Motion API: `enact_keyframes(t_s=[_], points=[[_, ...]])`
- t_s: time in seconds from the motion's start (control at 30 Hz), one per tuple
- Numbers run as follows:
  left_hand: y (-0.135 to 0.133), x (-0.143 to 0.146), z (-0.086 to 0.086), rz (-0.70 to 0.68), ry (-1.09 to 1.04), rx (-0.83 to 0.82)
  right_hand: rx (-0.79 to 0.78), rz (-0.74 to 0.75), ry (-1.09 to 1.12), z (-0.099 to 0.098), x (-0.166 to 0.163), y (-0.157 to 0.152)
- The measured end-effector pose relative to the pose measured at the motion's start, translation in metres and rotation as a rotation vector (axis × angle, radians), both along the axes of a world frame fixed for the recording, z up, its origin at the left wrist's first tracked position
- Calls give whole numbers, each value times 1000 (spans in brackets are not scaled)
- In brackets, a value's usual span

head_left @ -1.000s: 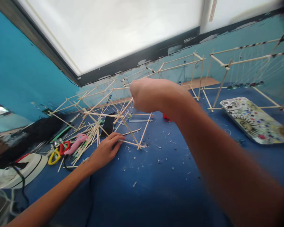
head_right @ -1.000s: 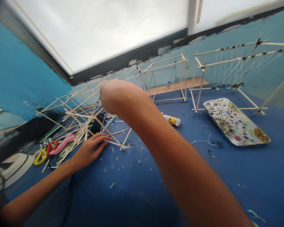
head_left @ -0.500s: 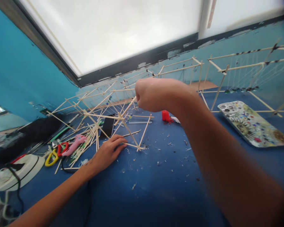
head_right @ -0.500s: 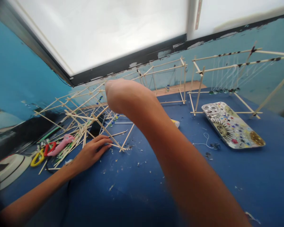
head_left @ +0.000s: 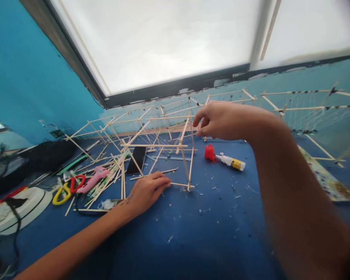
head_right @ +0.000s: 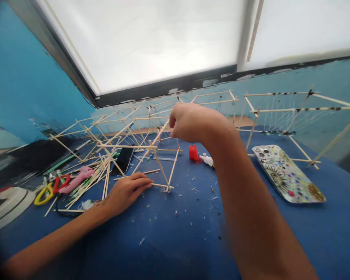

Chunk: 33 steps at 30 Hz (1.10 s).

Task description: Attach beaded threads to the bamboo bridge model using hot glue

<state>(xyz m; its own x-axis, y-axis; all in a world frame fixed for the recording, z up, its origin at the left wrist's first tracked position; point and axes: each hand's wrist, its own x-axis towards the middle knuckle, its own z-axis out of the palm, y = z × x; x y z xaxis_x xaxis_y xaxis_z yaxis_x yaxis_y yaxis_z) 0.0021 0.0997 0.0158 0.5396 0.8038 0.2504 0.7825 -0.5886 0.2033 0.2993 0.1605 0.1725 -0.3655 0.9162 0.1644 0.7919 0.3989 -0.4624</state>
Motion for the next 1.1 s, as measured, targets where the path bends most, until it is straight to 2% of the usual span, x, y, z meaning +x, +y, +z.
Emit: enact_keyframes(t_s=[0.13, 0.33, 0.57, 0.83, 1.1], points=[[3, 14, -5, -41, 9, 46, -92, -37, -12, 1, 3, 1], [14, 27, -13, -28, 46, 140, -83, -98, 27, 0, 8, 5], [15, 25, -10, -102, 86, 99, -143, -123, 51, 4, 5, -3], [12, 22, -16, -134, 32, 116, -58, -126, -37, 4, -10, -8], [12, 21, -17, -139, 20, 117, -1, -87, -143, 3, -7, -9]])
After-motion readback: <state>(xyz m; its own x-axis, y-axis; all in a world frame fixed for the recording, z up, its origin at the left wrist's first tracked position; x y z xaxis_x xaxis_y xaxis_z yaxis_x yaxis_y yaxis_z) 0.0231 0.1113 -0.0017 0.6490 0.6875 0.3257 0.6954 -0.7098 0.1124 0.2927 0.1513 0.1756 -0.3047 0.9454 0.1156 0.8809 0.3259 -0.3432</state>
